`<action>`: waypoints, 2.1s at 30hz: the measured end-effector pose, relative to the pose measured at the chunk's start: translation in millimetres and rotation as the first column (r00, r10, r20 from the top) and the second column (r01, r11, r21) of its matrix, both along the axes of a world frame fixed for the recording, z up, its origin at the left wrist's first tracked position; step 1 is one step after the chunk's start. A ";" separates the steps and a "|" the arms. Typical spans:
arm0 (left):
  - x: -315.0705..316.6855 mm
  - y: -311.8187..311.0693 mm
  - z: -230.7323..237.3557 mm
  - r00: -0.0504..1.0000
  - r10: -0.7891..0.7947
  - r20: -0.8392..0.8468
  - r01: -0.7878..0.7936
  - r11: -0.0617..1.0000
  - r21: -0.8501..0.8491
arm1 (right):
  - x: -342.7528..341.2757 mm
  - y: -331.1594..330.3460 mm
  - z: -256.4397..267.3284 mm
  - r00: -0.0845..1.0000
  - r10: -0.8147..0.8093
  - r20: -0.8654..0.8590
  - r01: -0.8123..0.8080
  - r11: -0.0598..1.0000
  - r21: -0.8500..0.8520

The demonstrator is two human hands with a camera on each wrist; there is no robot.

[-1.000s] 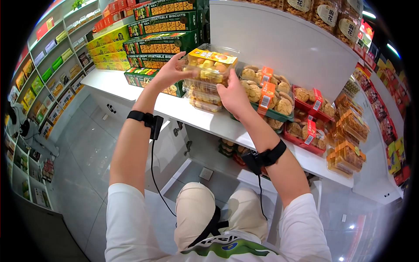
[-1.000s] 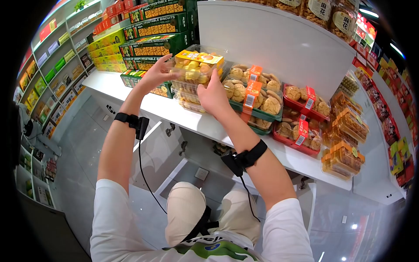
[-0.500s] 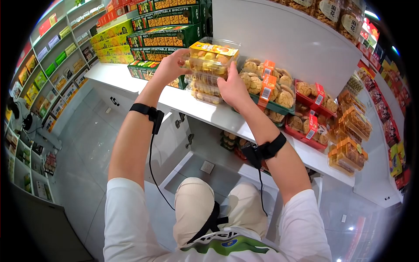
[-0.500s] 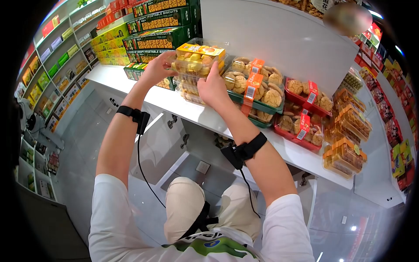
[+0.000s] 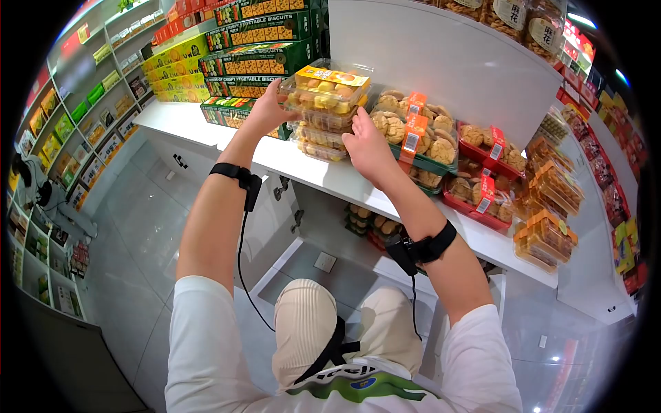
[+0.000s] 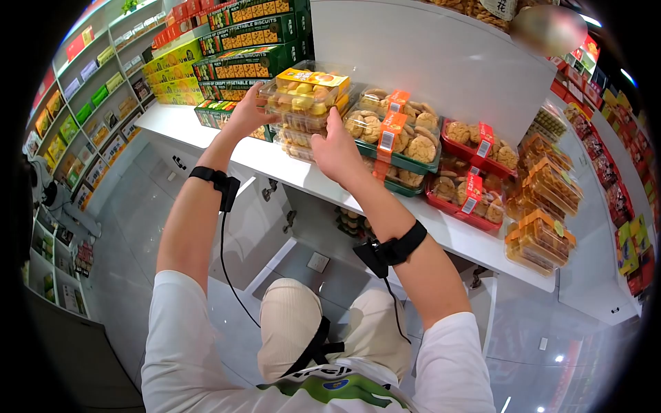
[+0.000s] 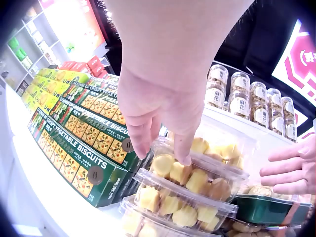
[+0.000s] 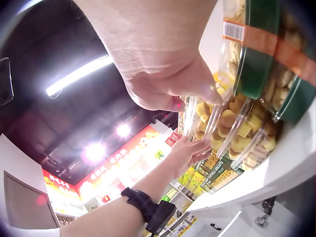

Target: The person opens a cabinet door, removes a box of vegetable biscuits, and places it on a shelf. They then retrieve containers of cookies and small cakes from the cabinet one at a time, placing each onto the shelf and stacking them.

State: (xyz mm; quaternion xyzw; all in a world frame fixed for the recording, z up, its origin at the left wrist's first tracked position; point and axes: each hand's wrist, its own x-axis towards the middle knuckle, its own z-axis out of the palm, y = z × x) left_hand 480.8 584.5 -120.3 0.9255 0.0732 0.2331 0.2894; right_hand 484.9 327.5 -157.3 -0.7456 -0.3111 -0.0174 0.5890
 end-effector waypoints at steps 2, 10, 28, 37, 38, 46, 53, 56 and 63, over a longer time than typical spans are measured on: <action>0.6 0.1 -0.3 1.000 0.007 -0.007 -0.007 1.000 0.015 | -2.5 -5.4 1.8 1.000 0.015 -0.020 -0.015 1.000 -0.009; -20.0 -20.1 3.7 0.995 0.101 0.020 -0.103 0.984 0.146 | 3.5 -25.3 -6.1 0.857 0.116 0.502 0.006 0.972 -0.236; -283.3 -46.4 -81.0 0.958 0.285 0.010 -0.238 0.818 -0.524 | -40.3 -37.8 -81.8 0.864 0.230 0.447 -0.129 0.961 -0.245; -317.7 -62.9 -88.2 0.934 0.351 -0.071 -0.334 0.784 -0.523 | -26.5 -31.6 -93.9 0.878 0.111 0.465 0.029 0.959 -0.283; -317.5 -64.0 -90.5 0.929 0.363 -0.069 -0.348 0.798 -0.492 | -27.9 -29.3 -92.5 0.875 0.120 0.470 0.025 0.956 -0.291; -266.3 -104.0 -112.7 0.971 0.038 -0.238 -0.110 0.948 -0.299 | 12.8 -41.2 -145.4 0.884 0.328 0.332 -0.297 0.944 -0.144; -185.2 -150.8 -147.7 0.898 -0.269 -0.349 0.182 0.948 -0.261 | -48.2 -83.9 -120.8 0.897 0.295 0.329 -0.277 0.955 -0.103; -169.6 -163.4 -160.9 0.828 -0.355 -0.434 0.236 0.923 -0.306 | -62.9 -118.0 -141.0 0.929 0.300 0.217 -0.275 0.951 -0.142; -154.7 -173.8 -196.8 0.728 -0.414 -0.547 0.211 0.894 -0.395 | -28.6 -189.5 -273.5 0.858 -0.037 -0.512 -0.121 0.954 -0.273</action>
